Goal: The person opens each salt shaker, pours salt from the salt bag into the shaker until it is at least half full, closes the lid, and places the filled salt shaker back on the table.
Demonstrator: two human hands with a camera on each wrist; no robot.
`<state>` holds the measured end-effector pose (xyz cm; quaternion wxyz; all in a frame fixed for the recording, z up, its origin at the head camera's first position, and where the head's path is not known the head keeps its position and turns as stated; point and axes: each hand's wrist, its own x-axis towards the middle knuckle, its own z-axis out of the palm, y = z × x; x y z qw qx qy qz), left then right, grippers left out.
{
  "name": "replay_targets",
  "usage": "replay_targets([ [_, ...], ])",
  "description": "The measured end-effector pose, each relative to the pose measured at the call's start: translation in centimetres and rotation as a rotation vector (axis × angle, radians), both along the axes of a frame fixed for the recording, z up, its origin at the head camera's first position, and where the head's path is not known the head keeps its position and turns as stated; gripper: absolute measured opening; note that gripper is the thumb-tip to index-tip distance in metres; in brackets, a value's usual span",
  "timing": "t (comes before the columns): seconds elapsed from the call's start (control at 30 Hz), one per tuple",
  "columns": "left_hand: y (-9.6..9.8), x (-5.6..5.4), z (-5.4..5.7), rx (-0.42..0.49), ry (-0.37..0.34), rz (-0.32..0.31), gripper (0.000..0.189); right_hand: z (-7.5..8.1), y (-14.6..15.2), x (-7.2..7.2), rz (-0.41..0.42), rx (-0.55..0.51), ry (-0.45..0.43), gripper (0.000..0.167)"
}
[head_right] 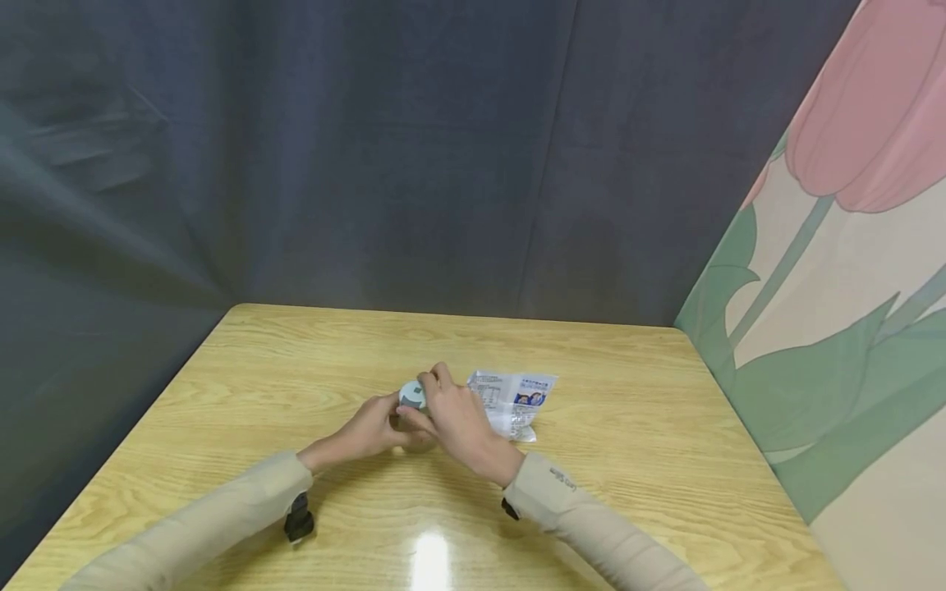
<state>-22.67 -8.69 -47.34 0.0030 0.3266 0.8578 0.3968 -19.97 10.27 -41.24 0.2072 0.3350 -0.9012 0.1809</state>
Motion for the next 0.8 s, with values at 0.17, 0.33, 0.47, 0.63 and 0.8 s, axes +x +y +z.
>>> replay_targets([
  [0.17, -0.04, -0.03, 0.06, -0.002, 0.01, -0.011, 0.064, 0.06, -0.08, -0.09, 0.023, -0.004, -0.005, 0.04],
  [0.33, -0.18, -0.15, -0.07, 0.006, 0.03, -0.031, 0.064, 0.05, -0.24, -0.27, 0.065, -0.025, -0.031, 0.037],
  [0.47, -0.26, -0.09, -0.03, 0.01, 0.012, -0.032, 0.062, 0.07, -0.33, -0.31, 0.09, -0.027, -0.057, 0.038],
  [0.63, -0.23, -0.05, 0.1, 0.003, 0.003, -0.027, 0.063, 0.16, -0.14, -0.2, 0.063, -0.008, -0.069, 0.042],
  [0.8, -0.17, -0.06, 0.19, 0.005, -0.002, -0.031, 0.066, 0.15, 0.09, -0.15, 0.009, -0.009, -0.077, 0.051],
])
